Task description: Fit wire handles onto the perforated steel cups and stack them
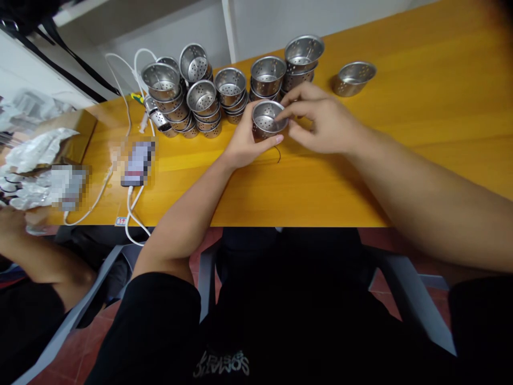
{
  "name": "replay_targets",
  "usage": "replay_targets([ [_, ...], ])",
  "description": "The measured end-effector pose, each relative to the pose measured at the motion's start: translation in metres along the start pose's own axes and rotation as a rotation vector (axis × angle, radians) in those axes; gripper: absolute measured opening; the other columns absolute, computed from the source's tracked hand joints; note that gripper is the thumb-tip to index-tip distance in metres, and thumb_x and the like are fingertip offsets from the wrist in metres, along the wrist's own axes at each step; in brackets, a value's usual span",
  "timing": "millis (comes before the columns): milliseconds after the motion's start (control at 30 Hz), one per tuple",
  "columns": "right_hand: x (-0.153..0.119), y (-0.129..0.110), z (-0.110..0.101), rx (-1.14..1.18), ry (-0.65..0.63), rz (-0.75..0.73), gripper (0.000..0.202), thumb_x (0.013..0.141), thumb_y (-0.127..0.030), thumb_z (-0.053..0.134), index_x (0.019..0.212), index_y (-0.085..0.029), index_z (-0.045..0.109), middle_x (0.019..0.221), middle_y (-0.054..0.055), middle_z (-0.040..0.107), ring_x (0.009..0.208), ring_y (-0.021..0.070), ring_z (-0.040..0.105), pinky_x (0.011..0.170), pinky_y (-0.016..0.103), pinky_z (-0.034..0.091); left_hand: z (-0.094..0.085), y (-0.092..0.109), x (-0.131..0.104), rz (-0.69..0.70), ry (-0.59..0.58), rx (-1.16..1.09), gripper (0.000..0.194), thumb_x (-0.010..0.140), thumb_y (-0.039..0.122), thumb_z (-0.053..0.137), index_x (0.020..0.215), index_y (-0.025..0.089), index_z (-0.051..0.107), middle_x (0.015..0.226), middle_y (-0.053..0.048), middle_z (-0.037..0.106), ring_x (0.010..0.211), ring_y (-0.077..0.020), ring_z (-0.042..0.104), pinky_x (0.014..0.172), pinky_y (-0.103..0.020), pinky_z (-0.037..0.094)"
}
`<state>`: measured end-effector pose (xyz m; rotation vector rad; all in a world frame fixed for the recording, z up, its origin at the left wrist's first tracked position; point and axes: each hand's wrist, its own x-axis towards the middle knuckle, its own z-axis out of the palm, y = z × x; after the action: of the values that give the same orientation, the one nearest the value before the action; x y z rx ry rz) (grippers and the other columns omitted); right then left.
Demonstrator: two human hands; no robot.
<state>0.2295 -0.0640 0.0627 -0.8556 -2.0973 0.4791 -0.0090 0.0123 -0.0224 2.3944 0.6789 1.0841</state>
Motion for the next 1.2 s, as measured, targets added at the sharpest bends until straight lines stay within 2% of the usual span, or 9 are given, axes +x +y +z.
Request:
replay_targets([
  [233, -0.003, 0.006, 0.010, -0.055, -0.063, -0.128, 0.030, 0.106, -0.047, 0.066, 0.130, -0.031, 0.077, 0.142, 0.013, 0.063, 0.133, 0.0374, 0.064, 0.121, 0.062, 0.052, -0.003, 0.017, -0.002, 0.022, 0.001, 0.033, 0.088, 0.106, 0.081, 0.039, 0.168, 0.034, -0.001, 0.152, -0.007, 0.047, 0.150, -0.0240, 0.062, 0.129, -0.044, 0.050],
  [433, -0.002, -0.007, 0.000, -0.036, -0.004, 0.009, 0.028, 0.105, -0.056, 0.067, 0.121, -0.033, 0.074, 0.136, 0.012, 0.067, 0.117, 0.0339, 0.067, 0.105, 0.056, 0.062, -0.003, 0.025, 0.001, 0.005, 0.020, 0.035, 0.086, 0.107, 0.079, 0.036, 0.169, 0.035, -0.005, 0.157, -0.009, 0.043, 0.153, -0.0242, 0.060, 0.130, -0.045, 0.050],
  [600, -0.002, -0.009, -0.007, -0.051, 0.058, 0.048, 0.031, 0.107, -0.058, 0.066, 0.120, -0.032, 0.076, 0.135, 0.012, 0.067, 0.109, 0.0297, 0.068, 0.099, 0.050, 0.062, -0.005, 0.024, 0.001, -0.057, -0.023, -0.063, 0.088, 0.108, 0.077, 0.038, 0.170, 0.035, -0.007, 0.162, -0.012, 0.041, 0.152, -0.0234, 0.059, 0.125, -0.045, 0.054],
  [767, 0.014, 0.000, -0.021, -0.185, 0.341, 0.001, 0.029, 0.110, -0.046, 0.068, 0.126, -0.024, 0.081, 0.124, 0.015, 0.072, 0.102, 0.0249, 0.069, 0.089, 0.039, 0.060, -0.011, 0.020, -0.003, -0.198, -0.002, -0.185, 0.088, 0.102, 0.070, 0.062, 0.167, 0.034, 0.016, 0.156, -0.013, 0.052, 0.131, -0.0189, 0.069, 0.105, -0.035, 0.065],
  [833, 0.027, 0.001, -0.028, -0.273, 0.400, 0.010, 0.029, 0.109, -0.039, 0.070, 0.125, -0.019, 0.083, 0.124, 0.016, 0.072, 0.100, 0.0232, 0.070, 0.088, 0.036, 0.059, -0.013, 0.017, -0.005, -0.209, 0.008, -0.212, 0.083, 0.101, 0.069, 0.066, 0.164, 0.032, 0.027, 0.153, -0.013, 0.055, 0.128, -0.0185, 0.069, 0.101, -0.034, 0.065],
  [900, 0.042, -0.002, -0.034, -0.363, 0.384, 0.060, 0.029, 0.108, -0.034, 0.070, 0.125, -0.015, 0.084, 0.125, 0.016, 0.072, 0.100, 0.0220, 0.071, 0.093, 0.036, 0.057, -0.014, 0.015, -0.005, -0.200, -0.012, -0.215, 0.079, 0.101, 0.069, 0.065, 0.161, 0.030, 0.033, 0.154, -0.013, 0.056, 0.130, -0.0195, 0.068, 0.100, -0.034, 0.065],
  [1000, 0.061, -0.010, -0.035, -0.455, 0.292, 0.144, 0.032, 0.109, -0.033, 0.069, 0.129, -0.012, 0.084, 0.126, 0.019, 0.073, 0.113, 0.0251, 0.071, 0.105, 0.037, 0.053, -0.015, 0.014, -0.004, -0.192, -0.033, -0.221, 0.076, 0.100, 0.070, 0.065, 0.157, 0.027, 0.038, 0.155, -0.014, 0.056, 0.131, -0.0201, 0.067, 0.098, -0.034, 0.065],
  [1100, 0.071, -0.015, -0.029, -0.502, 0.208, 0.214, 0.035, 0.109, -0.034, 0.070, 0.134, -0.013, 0.083, 0.130, 0.020, 0.072, 0.125, 0.0291, 0.068, 0.110, 0.039, 0.050, -0.016, 0.015, -0.003, -0.192, 0.007, -0.251, 0.072, 0.098, 0.071, 0.068, 0.149, 0.025, 0.045, 0.151, -0.014, 0.059, 0.127, -0.0191, 0.069, 0.093, -0.031, 0.065],
  [1200, 0.074, -0.012, -0.021, -0.520, 0.172, 0.256, 0.034, 0.109, -0.034, 0.071, 0.136, -0.016, 0.083, 0.135, 0.020, 0.071, 0.126, 0.0293, 0.068, 0.111, 0.040, 0.049, -0.016, 0.017, -0.003, -0.192, 0.031, -0.268, 0.070, 0.096, 0.073, 0.070, 0.143, 0.025, 0.050, 0.148, -0.012, 0.061, 0.122, -0.0178, 0.070, 0.089, -0.028, 0.065],
])
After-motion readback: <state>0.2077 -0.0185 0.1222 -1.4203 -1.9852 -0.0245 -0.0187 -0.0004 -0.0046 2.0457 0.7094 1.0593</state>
